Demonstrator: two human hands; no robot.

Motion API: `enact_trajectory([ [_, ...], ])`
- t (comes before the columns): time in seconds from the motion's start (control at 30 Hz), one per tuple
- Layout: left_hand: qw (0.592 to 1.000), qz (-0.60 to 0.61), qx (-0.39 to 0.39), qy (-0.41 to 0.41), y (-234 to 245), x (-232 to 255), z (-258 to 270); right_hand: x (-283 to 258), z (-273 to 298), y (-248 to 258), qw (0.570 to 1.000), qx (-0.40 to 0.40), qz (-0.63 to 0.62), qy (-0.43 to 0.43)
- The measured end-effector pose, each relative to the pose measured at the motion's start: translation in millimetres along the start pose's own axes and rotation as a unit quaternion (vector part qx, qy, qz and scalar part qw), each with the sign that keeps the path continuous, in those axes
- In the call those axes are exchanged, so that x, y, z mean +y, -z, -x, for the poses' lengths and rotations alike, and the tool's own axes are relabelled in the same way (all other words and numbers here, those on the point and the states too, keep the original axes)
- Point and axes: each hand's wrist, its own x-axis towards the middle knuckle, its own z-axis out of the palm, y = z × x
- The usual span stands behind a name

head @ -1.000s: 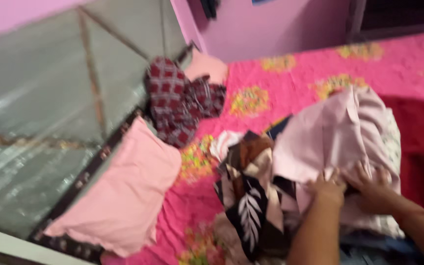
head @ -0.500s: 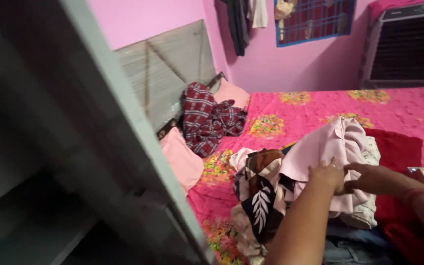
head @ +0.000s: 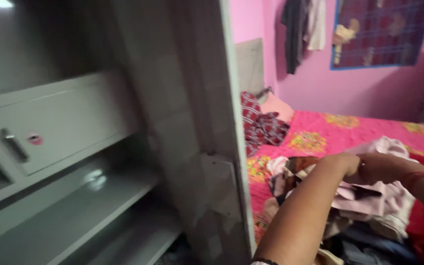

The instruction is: The person removes various items from a wardrobe, including a red handbag, a plastic-wrapped bundle, and several folded garments, and places them onto a nearby bed. The person continues to take out more clothes and a pillow from the wardrobe and adds them to the pile on the bed.

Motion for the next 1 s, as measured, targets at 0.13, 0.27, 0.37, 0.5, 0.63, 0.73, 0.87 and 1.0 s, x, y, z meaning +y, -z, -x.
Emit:
enact_trajectory([
  [0.13,0.998,-0.049,-0.012,-0.037,66.4,-15.1,80.9,-54.6,-2.0,7.7,0.997,-0.071,0.022,0.018],
  [0.27,0.993,-0.075,0.018,-0.087,117.2,-41.4,177.5,-140.6,26.8,4.9,0.995,-0.098,0.023,-0.012],
  [0.37,0.992,-0.126,0.022,-0.02,139.4,-81.3,247.4,-200.5,15.0,-19.9,0.992,-0.122,0.04,0.014],
  [0.5,0.986,-0.094,0.062,0.122,165.8,-149.4,341.0,-266.7,-60.1,-72.7,0.892,-0.084,0.342,0.283],
  [0.63,0.961,-0.162,0.107,0.196,190.0,-202.0,427.4,-344.0,-94.0,-110.7,0.746,0.057,0.508,0.427],
  [0.73,0.95,-0.173,0.1,0.242,205.7,-231.1,494.9,-414.2,-80.7,-138.2,0.849,0.042,0.389,0.356],
  [0.87,0.932,-0.175,0.117,0.295,219.0,-265.3,576.1,-494.9,-49.9,-168.9,0.821,0.039,0.423,0.381],
  [1.0,0.915,-0.151,0.122,0.354,215.7,-281.6,654.0,-554.6,-5.8,-203.7,0.89,0.022,0.301,0.343],
])
